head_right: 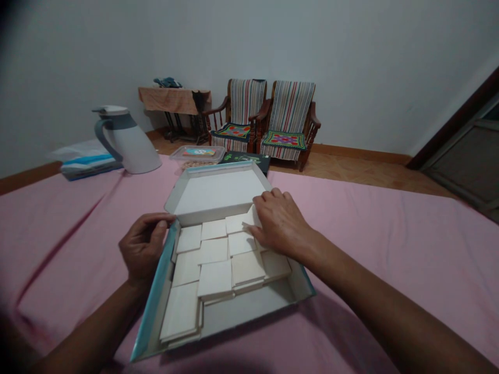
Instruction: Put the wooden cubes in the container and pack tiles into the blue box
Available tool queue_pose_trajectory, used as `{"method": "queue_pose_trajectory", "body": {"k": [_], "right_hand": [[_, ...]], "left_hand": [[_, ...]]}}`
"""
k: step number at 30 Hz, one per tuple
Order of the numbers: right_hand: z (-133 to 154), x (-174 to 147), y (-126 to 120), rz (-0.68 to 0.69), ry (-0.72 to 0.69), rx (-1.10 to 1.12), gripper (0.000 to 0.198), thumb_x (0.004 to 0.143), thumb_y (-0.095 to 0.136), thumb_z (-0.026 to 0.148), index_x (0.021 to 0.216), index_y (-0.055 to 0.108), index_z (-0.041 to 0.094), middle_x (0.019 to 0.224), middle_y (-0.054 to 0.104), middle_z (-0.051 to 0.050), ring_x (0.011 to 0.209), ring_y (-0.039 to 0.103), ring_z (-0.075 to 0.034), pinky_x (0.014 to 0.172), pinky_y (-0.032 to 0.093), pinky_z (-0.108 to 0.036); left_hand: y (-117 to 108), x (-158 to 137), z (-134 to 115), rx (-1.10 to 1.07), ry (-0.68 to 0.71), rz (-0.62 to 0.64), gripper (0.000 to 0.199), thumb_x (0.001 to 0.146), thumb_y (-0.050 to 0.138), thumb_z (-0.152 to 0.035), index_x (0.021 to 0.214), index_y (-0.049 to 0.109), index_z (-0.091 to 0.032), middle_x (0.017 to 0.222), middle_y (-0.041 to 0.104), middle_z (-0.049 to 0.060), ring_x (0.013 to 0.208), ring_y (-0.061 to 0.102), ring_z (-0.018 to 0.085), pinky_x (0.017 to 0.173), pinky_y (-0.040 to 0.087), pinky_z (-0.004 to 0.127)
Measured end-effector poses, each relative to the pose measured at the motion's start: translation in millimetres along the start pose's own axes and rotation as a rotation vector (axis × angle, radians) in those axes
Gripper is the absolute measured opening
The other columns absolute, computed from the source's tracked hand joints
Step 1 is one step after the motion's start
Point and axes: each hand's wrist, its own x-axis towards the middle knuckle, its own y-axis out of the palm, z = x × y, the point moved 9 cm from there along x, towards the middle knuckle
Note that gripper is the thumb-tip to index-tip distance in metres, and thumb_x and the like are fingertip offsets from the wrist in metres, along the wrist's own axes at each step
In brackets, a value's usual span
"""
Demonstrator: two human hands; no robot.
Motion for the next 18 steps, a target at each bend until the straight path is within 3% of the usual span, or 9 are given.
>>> {"method": "queue_pose_trajectory", "body": {"k": [3,6,9,12,15,18], "right_hand": [[-5,5,13,0.051,0.022,-0.03,0.037,0.081,0.057,0.046,0.101,0.061,0.014,0.098,0.063,-0.015,0.097,0.051,-0.031,0.081,0.037,-0.042],[-7,-1,8,0.026,0.011,0.053,0.035,0.078,0.062,0.037,0.105,0.059,0.014,0.103,0.06,-0.015,0.099,0.049,-0.03,0.082,0.039,-0.041],[0,-16,-12,0.019,-0.118,0.202,0.041,0.075,0.062,0.024,0.114,0.054,0.015,0.112,0.054,-0.014,0.104,0.046,-0.028,0.085,0.04,-0.039],[14,-38,-22,0.144,-0.307,0.316,0.048,0.073,0.059,0.013,0.12,0.051,0.018,0.117,0.051,-0.011,0.107,0.045,-0.025,0.089,0.039,-0.037],[26,-59,-17,0.28,-0.432,0.308,0.051,0.071,0.057,0.007,0.119,0.051,0.022,0.117,0.053,-0.009,0.105,0.046,-0.024,0.09,0.038,-0.038],[30,-68,-3,0.333,-0.479,0.235,0.046,0.071,0.055,0.003,0.113,0.055,0.023,0.112,0.057,-0.008,0.102,0.048,-0.024,0.089,0.037,-0.04]], "left_hand": [[1,0,2,-0.001,-0.003,0.0,0.008,0.083,0.058,-0.018,0.083,0.065,-0.016,0.079,0.064,0.003,0.076,0.06,0.015,0.072,0.048,0.028],[2,0,2,0.002,0.001,-0.002,0.008,0.083,0.057,-0.018,0.083,0.066,-0.016,0.079,0.063,0.003,0.075,0.06,0.015,0.071,0.048,0.027],[2,0,0,0.017,0.016,-0.001,0.009,0.083,0.057,-0.016,0.082,0.066,-0.015,0.078,0.063,0.003,0.075,0.059,0.014,0.071,0.048,0.027],[1,0,-1,0.027,0.021,0.0,0.009,0.083,0.057,-0.016,0.082,0.065,-0.015,0.078,0.063,0.003,0.074,0.059,0.014,0.071,0.048,0.027],[0,0,-2,0.024,0.026,0.001,0.009,0.083,0.057,-0.016,0.082,0.066,-0.015,0.079,0.064,0.003,0.075,0.06,0.014,0.071,0.048,0.027],[0,1,-3,0.03,0.039,0.002,0.009,0.083,0.057,-0.016,0.082,0.066,-0.015,0.079,0.064,0.003,0.075,0.06,0.014,0.071,0.048,0.027]]}}
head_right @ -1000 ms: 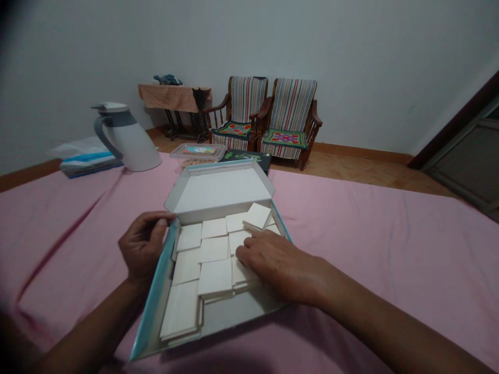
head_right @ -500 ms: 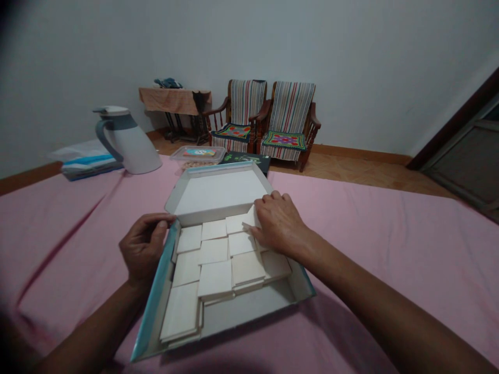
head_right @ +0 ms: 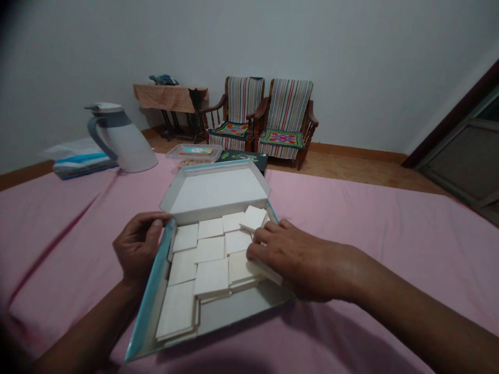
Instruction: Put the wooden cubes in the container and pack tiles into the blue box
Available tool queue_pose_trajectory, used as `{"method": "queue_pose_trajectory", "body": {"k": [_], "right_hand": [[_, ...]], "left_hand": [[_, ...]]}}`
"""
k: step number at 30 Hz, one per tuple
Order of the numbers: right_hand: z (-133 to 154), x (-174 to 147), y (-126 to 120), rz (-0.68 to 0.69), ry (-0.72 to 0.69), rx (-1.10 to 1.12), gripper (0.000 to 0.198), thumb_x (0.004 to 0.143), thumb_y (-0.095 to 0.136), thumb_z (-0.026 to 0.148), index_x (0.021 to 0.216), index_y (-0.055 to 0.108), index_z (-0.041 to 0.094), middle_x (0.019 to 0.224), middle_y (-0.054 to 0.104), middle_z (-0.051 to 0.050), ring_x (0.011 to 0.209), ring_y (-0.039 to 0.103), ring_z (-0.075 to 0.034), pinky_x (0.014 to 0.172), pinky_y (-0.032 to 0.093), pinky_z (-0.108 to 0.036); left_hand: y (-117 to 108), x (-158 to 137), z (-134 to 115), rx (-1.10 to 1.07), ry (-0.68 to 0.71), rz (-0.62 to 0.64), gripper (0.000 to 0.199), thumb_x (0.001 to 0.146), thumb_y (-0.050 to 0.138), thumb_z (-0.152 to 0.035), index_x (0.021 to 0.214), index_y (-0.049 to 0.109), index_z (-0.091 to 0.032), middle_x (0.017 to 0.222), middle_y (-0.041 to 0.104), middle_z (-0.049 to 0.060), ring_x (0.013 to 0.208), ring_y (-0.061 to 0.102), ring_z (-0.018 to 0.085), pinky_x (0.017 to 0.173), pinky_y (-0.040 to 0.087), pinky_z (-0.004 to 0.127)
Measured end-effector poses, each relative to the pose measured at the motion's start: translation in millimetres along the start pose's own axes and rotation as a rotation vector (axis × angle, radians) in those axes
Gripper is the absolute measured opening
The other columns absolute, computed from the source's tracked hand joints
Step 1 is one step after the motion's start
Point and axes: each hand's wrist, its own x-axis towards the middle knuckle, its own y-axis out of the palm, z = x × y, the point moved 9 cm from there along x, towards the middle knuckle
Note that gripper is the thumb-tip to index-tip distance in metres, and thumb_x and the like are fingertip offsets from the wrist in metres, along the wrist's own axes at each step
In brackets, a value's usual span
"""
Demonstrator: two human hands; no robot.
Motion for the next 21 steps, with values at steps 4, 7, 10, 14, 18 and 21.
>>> {"method": "queue_pose_trajectory", "body": {"k": [4,7,10,14,18,21], "right_hand": [[-7,0,7,-0.016,0.024,-0.036,0.046,0.073,0.051,0.0,0.11,0.057,0.025,0.113,0.058,-0.007,0.104,0.049,-0.024,0.089,0.035,-0.04],[-9,-2,2,-0.045,0.059,-0.003,0.047,0.07,0.052,-0.001,0.109,0.058,0.024,0.116,0.058,-0.007,0.106,0.049,-0.023,0.089,0.034,-0.039],[-8,-3,2,-0.044,0.122,0.01,0.035,0.071,0.054,0.004,0.1,0.06,0.022,0.108,0.062,-0.006,0.098,0.052,-0.022,0.086,0.035,-0.037],[-14,1,2,-0.117,0.274,-0.102,0.02,0.075,0.061,0.022,0.095,0.06,0.018,0.097,0.064,-0.009,0.09,0.055,-0.024,0.08,0.036,-0.038],[-20,7,13,-0.069,0.355,-0.182,0.03,0.07,0.068,0.033,0.093,0.06,0.014,0.086,0.065,-0.01,0.084,0.058,-0.026,0.08,0.036,-0.04],[-19,11,18,-0.055,0.364,-0.178,0.032,0.07,0.065,0.027,0.098,0.059,0.012,0.086,0.066,-0.011,0.083,0.059,-0.025,0.082,0.036,-0.041]], "left_hand": [[1,0,1,-0.001,-0.009,-0.003,0.009,0.083,0.057,-0.017,0.082,0.066,-0.015,0.079,0.064,0.003,0.075,0.06,0.014,0.07,0.049,0.027],[1,0,2,-0.002,-0.017,-0.01,0.009,0.083,0.057,-0.017,0.082,0.066,-0.015,0.079,0.064,0.003,0.075,0.06,0.014,0.07,0.049,0.026],[0,-1,3,0.001,-0.026,-0.009,0.009,0.083,0.057,-0.017,0.083,0.066,-0.015,0.08,0.064,0.003,0.075,0.06,0.014,0.07,0.048,0.026],[0,-1,6,0.003,-0.034,-0.001,0.009,0.084,0.057,-0.018,0.084,0.066,-0.016,0.08,0.064,0.003,0.076,0.06,0.015,0.072,0.048,0.027],[0,-1,6,0.002,-0.047,-0.006,0.009,0.083,0.057,-0.018,0.084,0.065,-0.016,0.08,0.064,0.003,0.076,0.06,0.014,0.071,0.048,0.026],[0,-1,4,0.003,-0.039,-0.012,0.008,0.083,0.057,-0.018,0.083,0.065,-0.016,0.079,0.064,0.002,0.075,0.06,0.014,0.071,0.048,0.026]]}}
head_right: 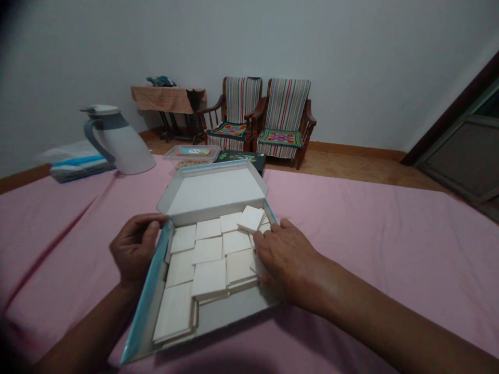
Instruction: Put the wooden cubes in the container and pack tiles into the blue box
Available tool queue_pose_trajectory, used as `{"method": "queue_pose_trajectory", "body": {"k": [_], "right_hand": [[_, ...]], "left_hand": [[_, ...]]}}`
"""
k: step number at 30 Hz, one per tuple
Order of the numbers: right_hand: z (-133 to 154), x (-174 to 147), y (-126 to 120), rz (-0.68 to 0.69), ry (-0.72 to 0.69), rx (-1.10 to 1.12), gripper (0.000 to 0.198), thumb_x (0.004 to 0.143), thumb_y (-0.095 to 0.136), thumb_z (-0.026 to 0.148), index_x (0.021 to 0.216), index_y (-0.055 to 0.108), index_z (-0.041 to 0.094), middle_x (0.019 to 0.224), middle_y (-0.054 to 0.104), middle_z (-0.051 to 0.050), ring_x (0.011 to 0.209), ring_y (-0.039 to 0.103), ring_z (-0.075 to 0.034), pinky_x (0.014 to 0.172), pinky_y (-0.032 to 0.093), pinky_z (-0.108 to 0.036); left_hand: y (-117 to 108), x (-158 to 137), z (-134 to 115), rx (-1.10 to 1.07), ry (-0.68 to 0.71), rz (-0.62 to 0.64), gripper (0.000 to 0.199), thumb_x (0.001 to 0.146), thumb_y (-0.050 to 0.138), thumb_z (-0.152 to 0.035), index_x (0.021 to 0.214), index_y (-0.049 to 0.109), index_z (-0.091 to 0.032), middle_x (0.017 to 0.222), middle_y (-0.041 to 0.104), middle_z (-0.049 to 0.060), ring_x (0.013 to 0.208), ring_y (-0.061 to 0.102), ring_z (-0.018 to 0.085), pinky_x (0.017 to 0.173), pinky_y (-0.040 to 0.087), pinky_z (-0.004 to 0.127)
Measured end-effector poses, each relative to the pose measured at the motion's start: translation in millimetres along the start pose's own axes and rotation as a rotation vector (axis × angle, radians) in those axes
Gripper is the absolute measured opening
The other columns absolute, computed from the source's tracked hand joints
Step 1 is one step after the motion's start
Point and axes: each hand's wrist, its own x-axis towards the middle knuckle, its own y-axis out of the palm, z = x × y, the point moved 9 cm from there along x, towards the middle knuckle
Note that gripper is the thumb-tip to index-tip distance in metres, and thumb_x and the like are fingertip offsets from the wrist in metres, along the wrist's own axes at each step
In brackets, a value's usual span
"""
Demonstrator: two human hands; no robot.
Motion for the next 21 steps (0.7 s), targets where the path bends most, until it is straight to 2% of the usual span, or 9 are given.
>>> {"method": "queue_pose_trajectory", "body": {"k": [5,10,13,18,21], "right_hand": [[5,-1,-1,-0.011,0.019,0.07,0.035,0.065,0.06,0.019,0.099,0.056,0.013,0.094,0.064,-0.011,0.087,0.058,-0.024,0.082,0.036,-0.039],[4,-8,-25,-0.079,-0.018,0.147,0.033,0.069,0.055,0.021,0.102,0.055,0.017,0.095,0.061,-0.008,0.089,0.054,-0.022,0.082,0.037,-0.037],[4,-6,-32,-0.061,-0.036,0.065,0.028,0.067,0.058,0.018,0.095,0.058,0.018,0.094,0.061,-0.008,0.087,0.053,-0.022,0.079,0.037,-0.037],[13,8,-11,0.069,-0.095,-0.14,0.027,0.06,0.064,0.013,0.087,0.062,0.015,0.091,0.063,-0.011,0.088,0.053,-0.026,0.08,0.037,-0.039],[15,11,-1,0.063,-0.11,-0.144,0.031,0.062,0.064,0.013,0.093,0.063,0.013,0.096,0.063,-0.012,0.089,0.054,-0.026,0.08,0.038,-0.039]], "left_hand": [[1,1,-2,-0.007,0.005,0.006,0.008,0.083,0.058,-0.018,0.083,0.065,-0.016,0.079,0.063,0.002,0.074,0.059,0.014,0.069,0.047,0.026],[0,1,-1,0.003,-0.001,0.002,0.008,0.083,0.057,-0.017,0.082,0.065,-0.016,0.079,0.063,0.002,0.075,0.059,0.014,0.069,0.047,0.026],[0,0,0,0.01,-0.007,0.003,0.008,0.083,0.057,-0.018,0.083,0.065,-0.016,0.079,0.063,0.002,0.075,0.06,0.014,0.069,0.048,0.026],[0,0,1,0.008,-0.013,0.006,0.008,0.083,0.057,-0.019,0.084,0.065,-0.016,0.08,0.064,0.002,0.075,0.06,0.014,0.07,0.048,0.027],[0,0,1,0.006,-0.021,0.006,0.009,0.083,0.057,-0.02,0.084,0.065,-0.016,0.08,0.064,0.002,0.075,0.06,0.014,0.07,0.048,0.027]]}}
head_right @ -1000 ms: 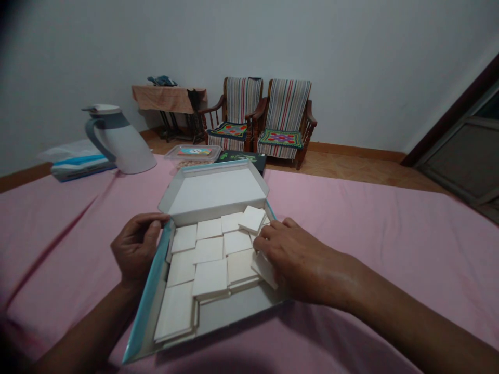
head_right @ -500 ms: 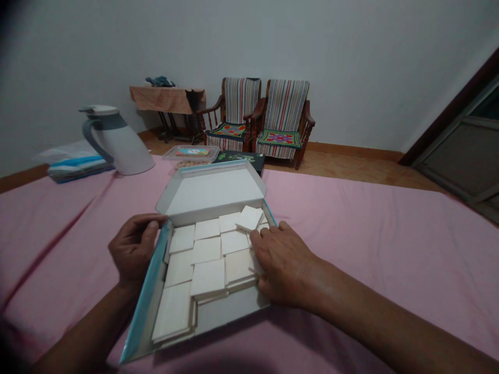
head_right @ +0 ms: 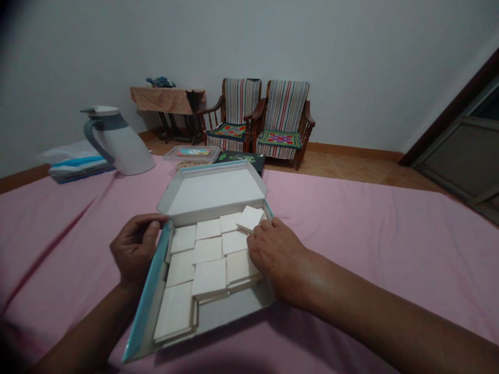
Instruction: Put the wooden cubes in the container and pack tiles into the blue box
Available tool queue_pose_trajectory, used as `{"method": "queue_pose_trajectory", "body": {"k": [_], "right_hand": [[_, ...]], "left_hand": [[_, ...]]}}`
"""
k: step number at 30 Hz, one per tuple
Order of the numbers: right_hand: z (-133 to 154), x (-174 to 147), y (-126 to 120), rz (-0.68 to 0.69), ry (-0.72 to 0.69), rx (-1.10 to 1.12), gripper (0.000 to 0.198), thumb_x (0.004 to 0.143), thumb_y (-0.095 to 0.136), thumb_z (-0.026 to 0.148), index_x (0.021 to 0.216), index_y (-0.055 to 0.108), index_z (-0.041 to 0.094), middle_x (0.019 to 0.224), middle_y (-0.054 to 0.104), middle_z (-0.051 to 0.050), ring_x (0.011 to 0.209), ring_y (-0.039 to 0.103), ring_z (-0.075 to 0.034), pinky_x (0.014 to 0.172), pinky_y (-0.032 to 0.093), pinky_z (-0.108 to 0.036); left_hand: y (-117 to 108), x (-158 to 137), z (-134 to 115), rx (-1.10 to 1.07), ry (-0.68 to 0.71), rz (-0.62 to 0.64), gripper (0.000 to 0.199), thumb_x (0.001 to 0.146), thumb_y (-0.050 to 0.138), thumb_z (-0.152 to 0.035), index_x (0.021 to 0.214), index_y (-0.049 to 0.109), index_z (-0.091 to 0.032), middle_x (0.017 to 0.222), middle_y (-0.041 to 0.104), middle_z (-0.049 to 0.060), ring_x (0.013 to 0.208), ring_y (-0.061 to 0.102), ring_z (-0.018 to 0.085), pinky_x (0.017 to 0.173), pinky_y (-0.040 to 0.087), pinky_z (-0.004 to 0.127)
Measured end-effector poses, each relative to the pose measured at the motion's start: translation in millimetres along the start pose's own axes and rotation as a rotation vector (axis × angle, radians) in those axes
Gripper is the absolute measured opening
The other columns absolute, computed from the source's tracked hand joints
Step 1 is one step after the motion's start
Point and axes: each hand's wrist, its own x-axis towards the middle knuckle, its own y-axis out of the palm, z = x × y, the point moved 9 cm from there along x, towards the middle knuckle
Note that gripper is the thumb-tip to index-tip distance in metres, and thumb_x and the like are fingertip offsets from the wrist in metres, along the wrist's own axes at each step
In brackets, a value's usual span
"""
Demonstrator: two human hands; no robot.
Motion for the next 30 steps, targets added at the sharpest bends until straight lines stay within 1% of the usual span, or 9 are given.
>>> {"method": "queue_pose_trajectory", "body": {"k": [5,8,10,12,15,17,20,24,30], "right_hand": [[-4,-9,3,-0.128,-0.029,0.121,0.046,0.064,0.061,0.012,0.109,0.056,0.012,0.104,0.061,-0.012,0.093,0.052,-0.025,0.082,0.037,-0.039],[-8,-13,4,-0.12,-0.022,0.191,0.054,0.064,0.06,0.008,0.117,0.052,0.013,0.107,0.06,-0.012,0.093,0.052,-0.024,0.081,0.038,-0.037],[-13,-13,1,-0.096,0.021,0.225,0.047,0.065,0.06,0.007,0.112,0.054,0.014,0.104,0.06,-0.011,0.091,0.054,-0.023,0.079,0.038,-0.036],[-24,-10,-9,-0.12,0.101,0.255,0.031,0.07,0.058,0.008,0.1,0.057,0.016,0.098,0.061,-0.009,0.088,0.055,-0.022,0.076,0.039,-0.034],[-46,-1,-27,-0.264,0.224,0.268,0.018,0.079,0.053,0.013,0.096,0.058,0.016,0.096,0.06,-0.01,0.09,0.055,-0.022,0.075,0.04,-0.032],[-54,8,-32,-0.323,0.246,0.24,0.021,0.082,0.055,0.022,0.101,0.058,0.014,0.099,0.06,-0.013,0.096,0.054,-0.024,0.078,0.041,-0.034],[-57,23,-22,-0.29,0.237,0.193,0.031,0.081,0.059,0.032,0.105,0.058,0.013,0.1,0.061,-0.015,0.097,0.054,-0.028,0.079,0.042,-0.037],[-57,29,-11,-0.268,0.247,0.178,0.029,0.083,0.057,0.036,0.101,0.06,0.013,0.097,0.062,-0.014,0.094,0.054,-0.028,0.078,0.042,-0.037],[-59,31,-9,-0.263,0.234,0.202,0.038,0.081,0.059,0.041,0.108,0.058,0.014,0.101,0.059,-0.015,0.095,0.053,-0.027,0.078,0.042,-0.037]], "left_hand": [[1,1,-2,-0.002,0.016,0.005,0.009,0.083,0.057,-0.02,0.083,0.065,-0.016,0.08,0.064,0.003,0.076,0.06,0.015,0.071,0.048,0.028],[1,1,-2,0.003,0.027,0.007,0.009,0.083,0.056,-0.018,0.083,0.065,-0.016,0.08,0.064,0.003,0.075,0.06,0.015,0.071,0.048,0.027],[1,1,-1,-0.001,0.026,0.009,0.009,0.083,0.057,-0.017,0.083,0.066,-0.016,0.08,0.064,0.003,0.075,0.06,0.015,0.071,0.048,0.027],[1,1,-1,-0.008,0.026,0.013,0.009,0.083,0.057,-0.018,0.083,0.066,-0.016,0.08,0.064,0.003,0.076,0.06,0.015,0.071,0.048,0.027],[1,1,-3,-0.011,0.037,0.002,0.009,0.083,0.057,-0.018,0.083,0.066,-0.016,0.08,0.064,0.003,0.076,0.06,0.015,0.071,0.048,0.028],[-1,1,-5,-0.005,0.044,-0.013,0.009,0.083,0.057,-0.017,0.083,0.065,-0.016,0.08,0.064,0.003,0.075,0.06,0.015,0.071,0.048,0.028],[-2,0,-7,-0.006,0.062,-0.029,0.009,0.083,0.056,-0.017,0.083,0.065,-0.016,0.079,0.063,0.003,0.075,0.059,0.015,0.071,0.048,0.028],[-4,0,-6,0.011,0.076,-0.028,0.008,0.081,0.058,-0.02,0.082,0.066,-0.017,0.08,0.063,0.003,0.077,0.06,0.017,0.072,0.048,0.03],[8,-2,-8,-0.061,0.062,0.108,0.018,0.084,0.051,-0.026,0.082,0.067,-0.018,0.085,0.064,0.005,0.085,0.06,0.02,0.078,0.047,0.033]]}}
